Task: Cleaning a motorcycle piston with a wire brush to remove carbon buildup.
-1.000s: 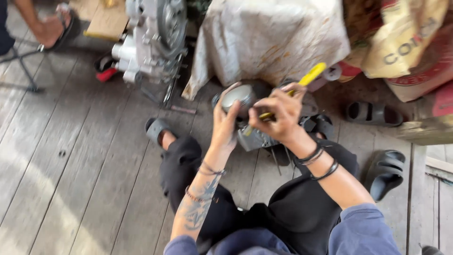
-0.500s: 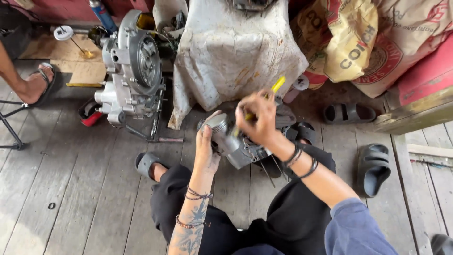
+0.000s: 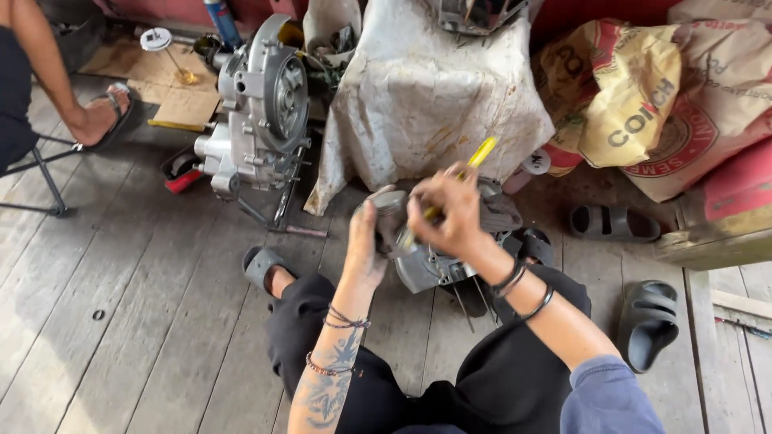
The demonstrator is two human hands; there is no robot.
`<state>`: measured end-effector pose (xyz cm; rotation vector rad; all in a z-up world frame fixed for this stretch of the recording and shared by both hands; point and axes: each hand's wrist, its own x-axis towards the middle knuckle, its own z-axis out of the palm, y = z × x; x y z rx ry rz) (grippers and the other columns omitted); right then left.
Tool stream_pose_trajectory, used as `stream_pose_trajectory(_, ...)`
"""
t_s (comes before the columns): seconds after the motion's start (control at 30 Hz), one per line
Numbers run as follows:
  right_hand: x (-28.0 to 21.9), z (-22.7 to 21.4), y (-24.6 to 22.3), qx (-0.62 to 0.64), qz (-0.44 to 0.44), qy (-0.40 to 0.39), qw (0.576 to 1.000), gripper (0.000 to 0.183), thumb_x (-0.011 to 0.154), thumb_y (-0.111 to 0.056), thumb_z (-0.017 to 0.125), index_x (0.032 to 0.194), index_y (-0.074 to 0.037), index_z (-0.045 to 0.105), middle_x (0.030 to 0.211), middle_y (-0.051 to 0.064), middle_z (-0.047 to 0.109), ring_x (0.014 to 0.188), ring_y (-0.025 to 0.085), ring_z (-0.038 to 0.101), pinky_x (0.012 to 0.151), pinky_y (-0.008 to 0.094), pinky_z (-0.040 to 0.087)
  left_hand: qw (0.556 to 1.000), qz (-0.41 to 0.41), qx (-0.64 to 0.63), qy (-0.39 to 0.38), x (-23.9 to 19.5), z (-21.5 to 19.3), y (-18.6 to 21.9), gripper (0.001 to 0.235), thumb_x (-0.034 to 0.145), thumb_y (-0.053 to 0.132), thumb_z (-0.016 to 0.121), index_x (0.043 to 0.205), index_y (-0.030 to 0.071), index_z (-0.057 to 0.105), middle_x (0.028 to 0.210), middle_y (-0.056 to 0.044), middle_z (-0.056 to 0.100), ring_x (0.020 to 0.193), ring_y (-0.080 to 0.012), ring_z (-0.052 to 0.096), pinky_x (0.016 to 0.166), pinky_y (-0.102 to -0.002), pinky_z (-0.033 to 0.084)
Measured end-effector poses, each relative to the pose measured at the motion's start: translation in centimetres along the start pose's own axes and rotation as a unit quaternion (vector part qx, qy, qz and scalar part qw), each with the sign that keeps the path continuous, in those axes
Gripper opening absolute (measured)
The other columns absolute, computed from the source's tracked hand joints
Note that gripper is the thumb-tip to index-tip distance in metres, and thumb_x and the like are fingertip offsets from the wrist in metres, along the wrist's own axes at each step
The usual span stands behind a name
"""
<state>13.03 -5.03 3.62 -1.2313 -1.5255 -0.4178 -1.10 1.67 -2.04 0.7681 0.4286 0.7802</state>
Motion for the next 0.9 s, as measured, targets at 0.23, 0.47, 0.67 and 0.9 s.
stream_pose_trajectory(0.23,-1.4,0.2,0.4,0.008,0.018,-0.007,1.000,0.011,0.081,-0.011,0.067,0.092,-0.015,0.068,0.061,-0.002,0.059,0.055,0.024,0.054,0.086,0.041,0.043,0.999,-0.007,0.039,0.026,0.7,-0.1,-0.1,0.058,0.102,0.046,0.051,0.140,0.003,0.056,0.113,-0.020,0.067,0.104,-0.0245,0.066,0.091,-0.043,0.057)
stream_pose_trajectory(0.47,-2.9,-0.4,1.1,-0.008,-0.014,0.000,1.000,0.006,0.087,-0.008,0.064,0.092,-0.008,0.067,0.081,0.004,0.070,0.067,0.024,0.057,0.089,0.041,0.045,0.997,0.012,0.080,0.015,-1.2,1.3,0.8,0.055,0.103,0.048,0.050,0.135,0.005,0.061,0.120,-0.017,0.062,0.116,-0.0237,0.060,0.102,-0.042,0.050)
stream_pose_trajectory(0.67,-1.7,-1.3,3.8,-0.026,-0.062,0.014,0.998,0.007,0.088,-0.002,0.068,0.094,-0.001,0.064,0.089,0.013,0.072,0.071,0.033,0.062,0.087,0.045,0.047,0.996,-0.003,0.081,-0.027,-2.0,2.3,1.4,0.058,0.103,0.050,0.051,0.137,0.004,0.060,0.122,-0.014,0.056,0.117,-0.0209,0.053,0.105,-0.040,0.046)
stream_pose_trajectory(0.9,-1.5,-1.3,4.0,-0.062,-0.112,0.035,0.991,0.014,0.085,0.001,0.068,0.098,0.002,0.064,0.083,0.016,0.071,0.068,0.035,0.063,0.080,0.046,0.048,0.995,-0.097,-0.002,-0.038,-0.4,0.9,0.2,0.065,0.097,0.061,0.058,0.139,0.012,0.061,0.118,-0.023,0.064,0.107,-0.0269,0.066,0.093,-0.041,0.057)
